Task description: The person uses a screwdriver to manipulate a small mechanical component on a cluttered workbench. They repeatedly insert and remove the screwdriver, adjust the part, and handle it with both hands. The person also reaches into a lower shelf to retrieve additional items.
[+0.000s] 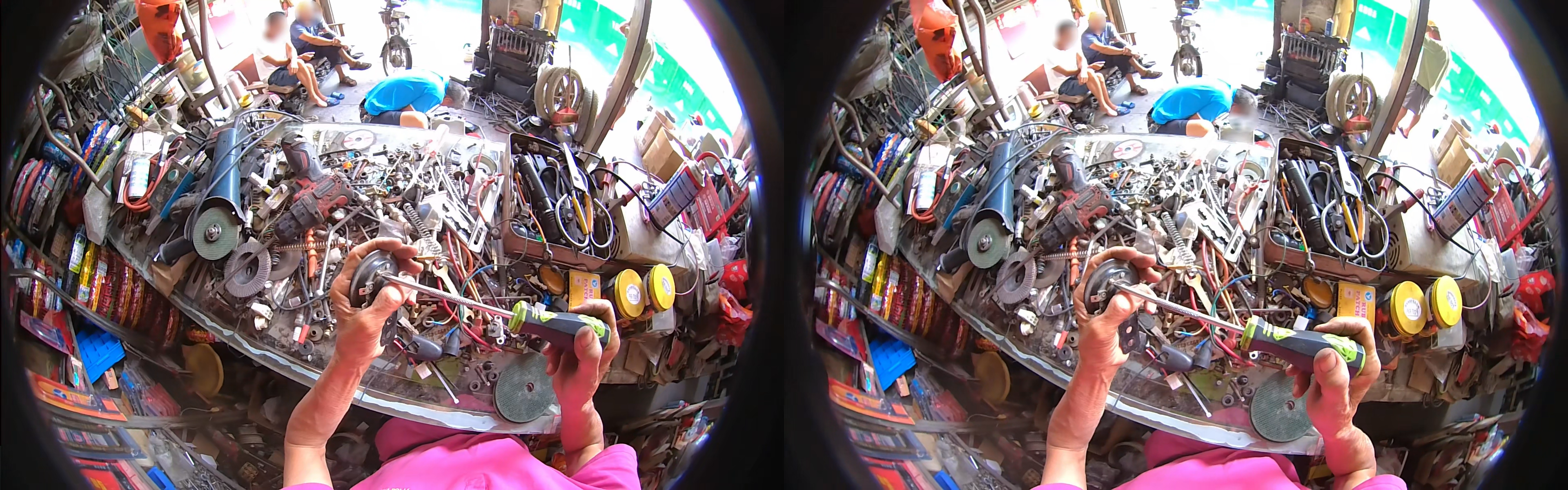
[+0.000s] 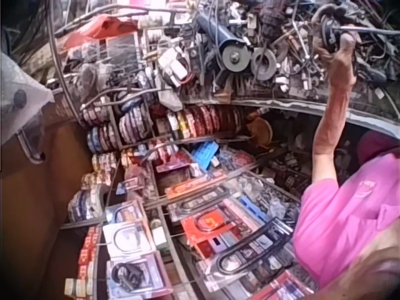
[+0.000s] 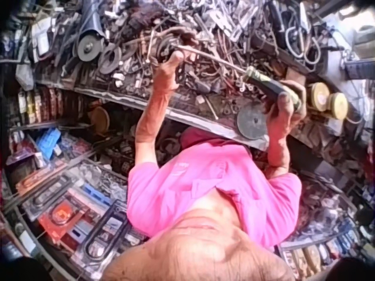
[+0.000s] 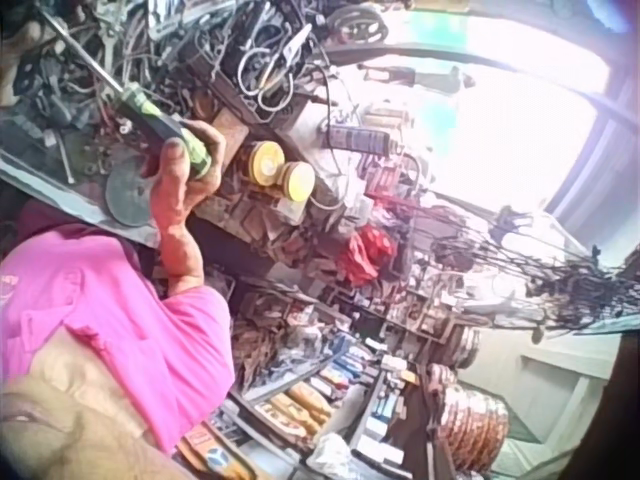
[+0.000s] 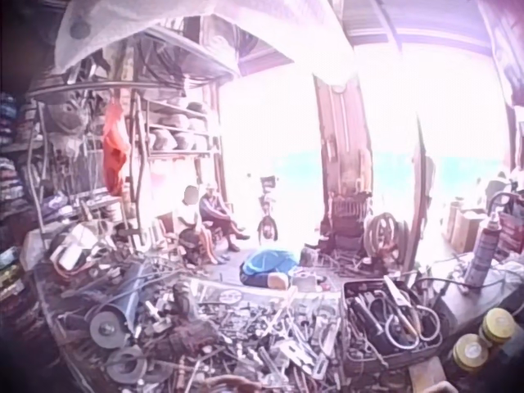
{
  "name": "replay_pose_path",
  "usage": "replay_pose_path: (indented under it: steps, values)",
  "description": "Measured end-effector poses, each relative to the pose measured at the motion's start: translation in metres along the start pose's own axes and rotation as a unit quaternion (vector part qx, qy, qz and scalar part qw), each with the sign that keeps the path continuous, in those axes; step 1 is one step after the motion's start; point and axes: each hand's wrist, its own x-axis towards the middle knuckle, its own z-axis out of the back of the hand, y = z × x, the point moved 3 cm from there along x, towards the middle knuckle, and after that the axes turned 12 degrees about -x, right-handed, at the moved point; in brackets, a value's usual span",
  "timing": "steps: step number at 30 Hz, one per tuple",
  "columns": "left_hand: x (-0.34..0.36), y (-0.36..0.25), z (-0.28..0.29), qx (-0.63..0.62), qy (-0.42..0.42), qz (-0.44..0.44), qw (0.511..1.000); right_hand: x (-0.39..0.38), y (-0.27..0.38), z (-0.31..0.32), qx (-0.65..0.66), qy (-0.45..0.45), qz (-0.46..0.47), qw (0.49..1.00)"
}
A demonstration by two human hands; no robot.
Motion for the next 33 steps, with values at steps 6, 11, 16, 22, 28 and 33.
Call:
replay_pose_path:
  steps: [6, 11, 16, 22, 28, 33]
  values:
    - [-0.001, -0.002, 0.0, 0.03, 0.03, -0.03, 0.999, 0.003, -0.005, 0.003, 0.012, 0.011, -0.015, 1.0]
    - [-0.002, -0.003, -0.001, 0.078, 0.02, -0.06, 0.995, 0.004, -0.008, 0.001, 0.013, 0.002, -0.015, 1.0]
    - [-0.002, -0.003, -0.003, 0.172, -0.022, -0.112, 0.978, 0.001, -0.006, 0.006, -0.014, 0.031, 0.01, 0.999]
    - [-0.006, -0.009, -0.014, 0.249, 0.0, -0.161, 0.955, 0.0, -0.007, 0.011, 0.009, 0.01, 0.01, 1.0]
    - [-0.006, -0.007, -0.013, 0.23, -0.005, -0.156, 0.961, -0.001, -0.009, 0.011, 0.012, 0.022, 0.009, 1.0]
    - [-0.004, -0.002, -0.017, 0.213, -0.04, -0.09, 0.972, 0.001, -0.004, 0.012, -0.002, 0.007, -0.019, 1.0]
